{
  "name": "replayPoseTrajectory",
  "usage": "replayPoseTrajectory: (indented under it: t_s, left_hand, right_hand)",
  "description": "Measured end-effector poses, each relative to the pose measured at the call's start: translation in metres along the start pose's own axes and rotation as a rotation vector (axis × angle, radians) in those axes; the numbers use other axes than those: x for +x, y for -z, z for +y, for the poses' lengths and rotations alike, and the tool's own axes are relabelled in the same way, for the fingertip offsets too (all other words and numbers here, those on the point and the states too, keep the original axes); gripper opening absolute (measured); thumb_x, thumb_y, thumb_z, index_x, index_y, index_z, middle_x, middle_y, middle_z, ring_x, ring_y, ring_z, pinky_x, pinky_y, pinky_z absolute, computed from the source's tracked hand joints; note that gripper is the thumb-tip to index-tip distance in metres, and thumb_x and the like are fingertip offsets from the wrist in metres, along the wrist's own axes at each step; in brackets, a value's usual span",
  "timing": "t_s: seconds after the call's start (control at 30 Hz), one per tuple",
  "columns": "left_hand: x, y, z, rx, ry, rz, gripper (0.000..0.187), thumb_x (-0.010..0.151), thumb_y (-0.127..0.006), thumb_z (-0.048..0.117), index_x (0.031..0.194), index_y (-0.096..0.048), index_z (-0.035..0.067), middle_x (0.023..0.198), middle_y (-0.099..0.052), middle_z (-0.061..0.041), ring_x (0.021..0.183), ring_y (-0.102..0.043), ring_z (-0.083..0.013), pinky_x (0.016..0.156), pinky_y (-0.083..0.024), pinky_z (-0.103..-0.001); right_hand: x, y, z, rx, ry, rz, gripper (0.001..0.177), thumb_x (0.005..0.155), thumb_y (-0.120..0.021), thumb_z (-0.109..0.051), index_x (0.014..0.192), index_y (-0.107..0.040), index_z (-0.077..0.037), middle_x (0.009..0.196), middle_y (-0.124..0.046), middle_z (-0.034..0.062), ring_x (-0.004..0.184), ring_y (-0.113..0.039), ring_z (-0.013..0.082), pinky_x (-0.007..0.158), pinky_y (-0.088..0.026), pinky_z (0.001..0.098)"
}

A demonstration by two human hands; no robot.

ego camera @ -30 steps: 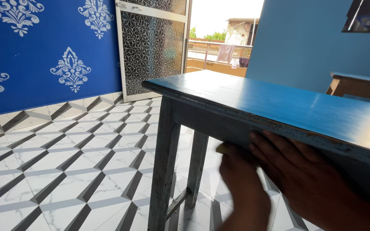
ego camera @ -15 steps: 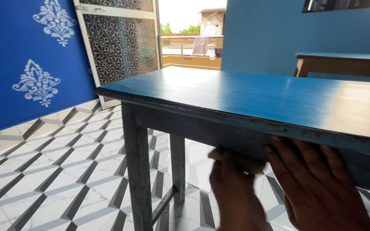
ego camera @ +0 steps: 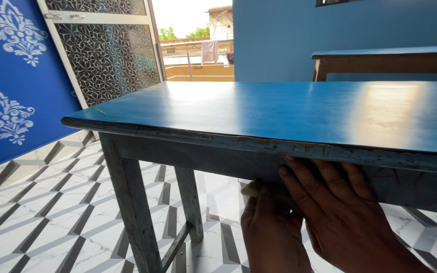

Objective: The person sands the edges and legs of a blue metal table using a sanding block. They systematically work along the table's perimeter and legs, removing old paint or rust to prepare the surface.

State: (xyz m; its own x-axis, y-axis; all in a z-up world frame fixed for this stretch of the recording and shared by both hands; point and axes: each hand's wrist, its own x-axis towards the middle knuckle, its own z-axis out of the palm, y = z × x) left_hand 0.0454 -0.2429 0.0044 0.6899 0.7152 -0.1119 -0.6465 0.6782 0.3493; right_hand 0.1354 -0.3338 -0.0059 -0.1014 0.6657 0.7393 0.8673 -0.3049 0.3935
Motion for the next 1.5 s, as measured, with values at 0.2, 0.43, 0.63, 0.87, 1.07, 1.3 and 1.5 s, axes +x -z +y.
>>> replayPoseTrajectory:
  t_s: [0.2, 0.43, 0.63, 0.87, 1.07, 1.3, 1.5]
  left_hand:
    - [-0.003, -0.008, 0.034, 0.143, -0.105, -0.107, 0.039, 0.099, -0.045, 0.023, 0.122, -0.058, -0.006, 0.109, -0.07, -0.018, 0.098, -0.071, -0.0268, 0.086, -0.06, -0.042]
    - [-0.014, -0.013, -0.003, 0.009, 0.02, -0.008, 0.035, 0.1, -0.047, 0.02, 0.123, -0.062, -0.002, 0.107, -0.071, -0.017, 0.094, -0.07, -0.0236, 0.084, -0.059, -0.039]
    - [0.002, -0.001, -0.007, -0.033, -0.087, -0.162, 0.025, 0.102, -0.047, 0.014, 0.114, -0.058, -0.004, 0.093, -0.069, -0.016, 0.079, -0.069, -0.0231, 0.073, -0.06, -0.036]
    - [-0.007, -0.01, -0.001, 0.069, -0.064, -0.03, 0.025, 0.098, -0.048, 0.01, 0.115, -0.058, -0.005, 0.092, -0.07, -0.017, 0.082, -0.073, -0.0247, 0.073, -0.063, -0.038]
    - [-0.002, -0.003, 0.003, 0.21, -0.079, -0.094, 0.032, 0.094, -0.054, 0.006, 0.124, -0.063, -0.003, 0.096, -0.071, -0.016, 0.088, -0.072, -0.0252, 0.074, -0.059, -0.04]
    - [0.02, 0.014, 0.019, 0.623, -0.211, -0.113, 0.028, 0.091, -0.063, 0.009, 0.115, -0.069, -0.003, 0.094, -0.067, -0.01, 0.094, -0.061, -0.0209, 0.093, -0.047, -0.043]
    - [0.025, 0.026, 0.022, 1.077, -0.352, -0.395, 0.038, 0.083, -0.063, 0.011, 0.12, -0.069, 0.006, 0.117, -0.064, 0.002, 0.116, -0.072, -0.0178, 0.095, -0.062, -0.045]
  right_hand:
    - [-0.008, 0.014, 0.015, -0.048, 0.021, -0.011, 0.06, 0.084, -0.056, -0.018, 0.142, -0.051, -0.004, 0.155, -0.042, 0.0184, 0.147, -0.031, 0.0364, 0.12, -0.006, 0.0634]
    - [-0.01, 0.018, 0.009, -0.013, -0.015, 0.002, 0.058, 0.082, -0.056, -0.012, 0.14, -0.054, -0.005, 0.152, -0.046, 0.0182, 0.147, -0.029, 0.0375, 0.121, -0.009, 0.0608]
    - [-0.034, 0.011, -0.001, 0.033, -0.031, 0.139, 0.047, 0.085, -0.067, -0.018, 0.131, -0.059, -0.008, 0.138, -0.062, 0.0149, 0.13, -0.057, 0.0331, 0.114, -0.039, 0.0491]
    - [-0.074, -0.046, -0.023, 0.972, -0.945, 0.137, 0.029, 0.089, -0.083, -0.015, 0.11, -0.067, -0.002, 0.087, -0.066, 0.0061, 0.076, -0.064, 0.0161, 0.066, -0.055, 0.0298]
    - [-0.046, -0.051, -0.028, 1.971, -1.312, 0.122, 0.047, 0.086, -0.071, -0.023, 0.131, -0.064, -0.013, 0.103, -0.076, 0.0056, 0.085, -0.067, 0.0181, 0.069, -0.056, 0.0358]
    - [-0.018, -0.034, -0.027, 2.157, -1.294, 0.217, 0.037, 0.091, -0.072, -0.021, 0.12, -0.063, -0.002, 0.105, -0.071, 0.0154, 0.09, -0.066, 0.0207, 0.077, -0.054, 0.0379]
    - [-0.018, -0.029, -0.034, 2.358, -1.249, 0.543, 0.04, 0.087, -0.062, -0.021, 0.119, -0.062, 0.001, 0.105, -0.074, 0.0184, 0.092, -0.07, 0.0279, 0.077, -0.057, 0.0417]
